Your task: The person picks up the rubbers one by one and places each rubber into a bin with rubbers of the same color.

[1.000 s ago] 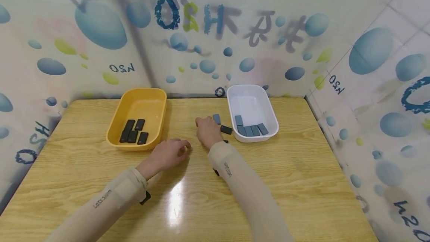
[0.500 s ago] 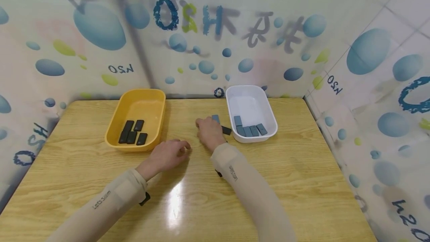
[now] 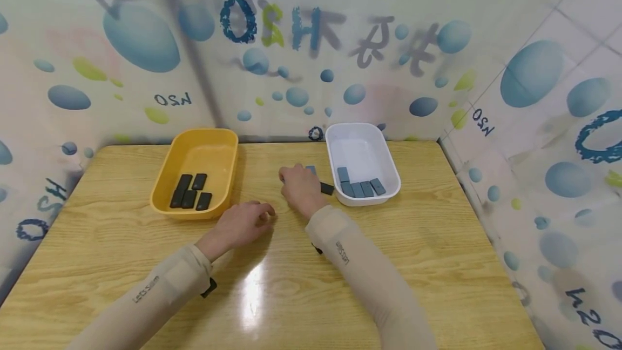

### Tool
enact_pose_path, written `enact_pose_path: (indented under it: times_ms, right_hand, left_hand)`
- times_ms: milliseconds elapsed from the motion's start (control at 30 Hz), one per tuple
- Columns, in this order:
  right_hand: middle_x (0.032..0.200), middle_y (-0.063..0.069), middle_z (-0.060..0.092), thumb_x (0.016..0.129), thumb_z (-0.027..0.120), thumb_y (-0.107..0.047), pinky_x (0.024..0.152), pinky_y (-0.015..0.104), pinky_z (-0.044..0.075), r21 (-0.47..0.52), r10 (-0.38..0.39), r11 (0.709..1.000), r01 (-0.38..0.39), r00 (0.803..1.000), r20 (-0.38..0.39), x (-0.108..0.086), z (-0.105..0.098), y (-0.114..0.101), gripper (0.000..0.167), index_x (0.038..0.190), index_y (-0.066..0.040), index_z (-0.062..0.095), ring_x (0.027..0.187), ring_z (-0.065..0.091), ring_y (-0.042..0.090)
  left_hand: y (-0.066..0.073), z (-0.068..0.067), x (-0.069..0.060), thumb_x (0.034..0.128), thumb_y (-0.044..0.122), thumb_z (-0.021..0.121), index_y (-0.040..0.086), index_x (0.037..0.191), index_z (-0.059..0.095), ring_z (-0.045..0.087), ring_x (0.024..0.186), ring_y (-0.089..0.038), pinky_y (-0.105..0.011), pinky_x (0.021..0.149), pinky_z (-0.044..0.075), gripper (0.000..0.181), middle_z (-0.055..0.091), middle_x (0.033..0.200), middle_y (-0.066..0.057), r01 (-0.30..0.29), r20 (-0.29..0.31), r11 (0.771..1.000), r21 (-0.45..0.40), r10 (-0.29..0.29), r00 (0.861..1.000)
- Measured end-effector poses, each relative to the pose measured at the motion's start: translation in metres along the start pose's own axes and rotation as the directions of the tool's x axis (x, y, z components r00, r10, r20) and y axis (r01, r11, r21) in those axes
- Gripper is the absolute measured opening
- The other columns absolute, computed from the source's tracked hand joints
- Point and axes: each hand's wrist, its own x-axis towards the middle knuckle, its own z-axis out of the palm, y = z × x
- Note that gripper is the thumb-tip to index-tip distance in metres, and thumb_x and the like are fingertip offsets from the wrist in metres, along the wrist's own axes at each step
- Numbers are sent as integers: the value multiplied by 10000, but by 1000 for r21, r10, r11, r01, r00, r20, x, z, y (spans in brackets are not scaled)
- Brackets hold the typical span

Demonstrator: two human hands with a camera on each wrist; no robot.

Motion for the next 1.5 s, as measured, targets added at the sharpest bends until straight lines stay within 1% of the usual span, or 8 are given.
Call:
enact_pose_path:
  times_ms: [167,367,600,800,1033,1200,1333,1500]
  right_hand:
    - [1066,58,614,928,613,-201,787,371,504,16,-9,1000,9,1000,-20,-3,-5,3,235,1163,-195,630,902,552,201]
    - [1105,49,607,940,608,-210,793,358,502,57,21,998,-20,999,-26,-7,-15,11,265,1204,-196,625,904,547,198]
    - [1116,65,633,946,585,-207,782,391,514,67,-2,998,8,996,-91,-15,-31,23,256,1195,-197,645,898,570,218]
    - [1122,61,648,955,569,-210,813,399,512,64,14,998,-7,993,-118,-17,-41,36,258,1202,-199,643,913,582,220]
    - [1075,88,643,960,532,-192,741,395,500,61,42,998,-34,989,-143,-20,-50,60,277,1216,-178,638,858,570,242]
    - [1071,96,672,957,564,-195,741,416,504,65,75,996,-65,983,-165,-21,-56,81,253,1188,-156,662,859,603,259]
    - [1091,97,692,968,579,-207,656,382,488,77,119,991,-109,983,-139,-22,-59,97,262,1211,-147,656,772,622,256]
    - [1116,104,681,975,573,-212,649,365,479,74,177,983,-170,979,-102,-21,-57,116,268,1225,-136,635,765,615,250]
  left_hand:
    - [1,1,1,870,260,710,194,1067,697,616,761,-156,-328,598,485,208,677,923,-8,-1,0,1000,18,1,1000]
    - [3,1,0,870,257,706,185,1061,698,606,739,-152,-337,595,482,205,670,904,-4,-14,6,1000,23,14,1000]
    - [4,0,0,865,251,709,183,1073,694,617,765,-154,-339,607,488,219,677,924,-11,-14,9,1000,12,14,1000]
    - [5,0,1,872,254,704,194,1082,688,608,760,-151,-335,604,483,219,671,925,-4,6,19,1000,4,-6,1000]
    - [6,1,2,877,252,701,200,1077,695,614,780,-158,-358,619,493,207,668,924,2,-7,4,1000,10,7,1000]
    - [7,1,2,879,251,697,188,1083,695,635,810,-176,-378,654,509,213,681,941,-10,-14,-2,1000,15,14,1000]
    - [7,1,2,880,256,697,181,1086,694,643,818,-189,-386,663,513,220,685,948,-16,-15,0,1000,19,15,1000]
    - [7,1,1,879,257,700,186,1087,693,643,821,-181,-377,657,511,220,686,954,-12,-18,4,1000,16,18,1000]
